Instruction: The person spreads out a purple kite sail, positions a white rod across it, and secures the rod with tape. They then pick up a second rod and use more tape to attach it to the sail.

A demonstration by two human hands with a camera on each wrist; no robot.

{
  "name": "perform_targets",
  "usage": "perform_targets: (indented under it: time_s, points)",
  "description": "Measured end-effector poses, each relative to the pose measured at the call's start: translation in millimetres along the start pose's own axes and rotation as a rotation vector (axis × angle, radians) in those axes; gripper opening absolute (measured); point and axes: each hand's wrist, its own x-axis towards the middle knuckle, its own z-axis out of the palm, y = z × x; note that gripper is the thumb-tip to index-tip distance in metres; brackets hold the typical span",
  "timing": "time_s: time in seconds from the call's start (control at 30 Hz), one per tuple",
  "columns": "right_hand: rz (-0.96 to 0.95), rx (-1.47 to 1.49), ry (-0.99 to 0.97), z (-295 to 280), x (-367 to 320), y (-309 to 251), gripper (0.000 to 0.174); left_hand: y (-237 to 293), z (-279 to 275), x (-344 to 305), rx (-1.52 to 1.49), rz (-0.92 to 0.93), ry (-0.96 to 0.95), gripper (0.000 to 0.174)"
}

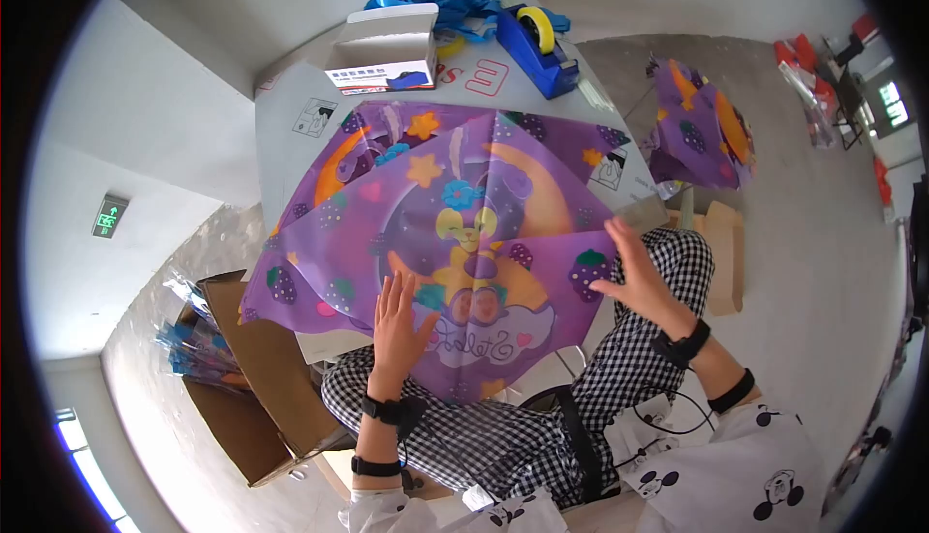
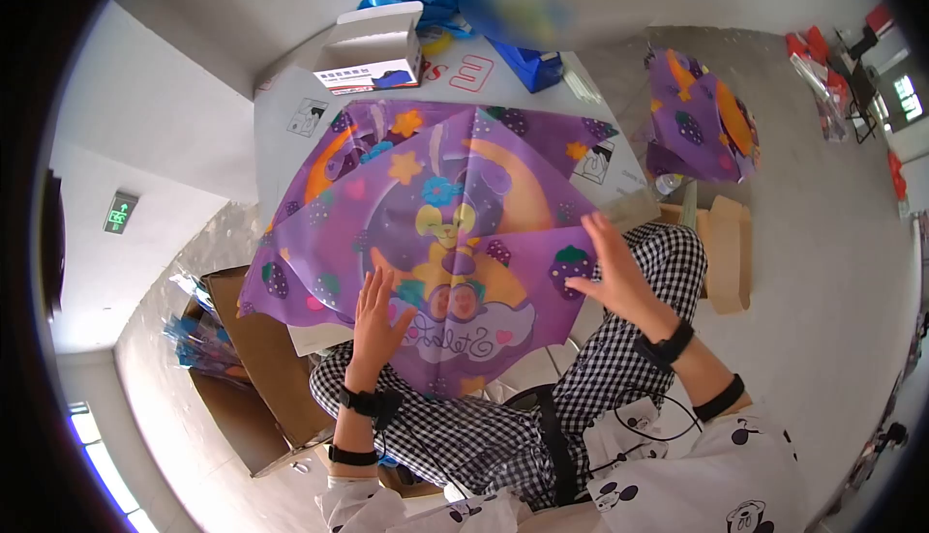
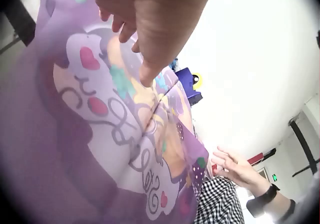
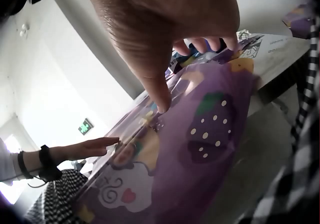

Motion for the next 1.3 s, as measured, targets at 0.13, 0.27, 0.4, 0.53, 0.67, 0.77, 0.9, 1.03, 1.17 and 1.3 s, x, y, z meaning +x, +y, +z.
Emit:
perform_targets:
  time_s: [0.13, 0.27, 0.4, 0.53, 0.67, 0.77, 0.9, 1.03, 1.17, 1.3]
  points:
    - [-0.156, -0.369, -0.011, 18, 24, -6, 0.088, 17, 23, 3, 0.086, -0.024, 0.013, 0.077]
    - [-0.205, -0.497, -0.112, 25, 55, -1, 0.065, 20, 19, 3, 0.126, -0.063, -0.003, 0.077]
    - [-0.235, -0.502, -0.192, 28, 58, 11, 0.039, 20, 16, -1, 0.110, -0.063, -0.019, 0.077]
    - [-0.344, -0.368, 0.022, 2, 67, 9, 0.006, 18, 2, -12, -0.038, -0.050, -0.047, 0.069]
    - [-0.416, -0.367, 0.265, -69, 97, 11, 0.013, 50, -75, -41, -0.320, -0.147, -0.343, 0.050]
    - [-0.332, -0.333, 0.327, -96, 119, 53, 0.017, 43, -119, -78, -0.589, -0.212, -0.320, 0.040]
    - [-0.292, -0.265, 0.201, -100, 115, 52, 0.019, 12, -141, -174, -0.533, -0.536, -0.353, 0.036]
    - [-0.372, -0.085, -0.074, -89, 109, 45, 0.010, 80, -130, -259, -0.763, -0.527, -1.470, 0.026]
    - [-0.404, 0.129, -0.202, -85, 90, 6, 0.017, 130, -161, -296, -1.178, -0.915, -1.327, 0.030]
    - [-0.380, 0.007, -0.259, -77, 92, 11, 0.016, 115, -193, -323, -0.984, -0.912, -0.708, 0.014]
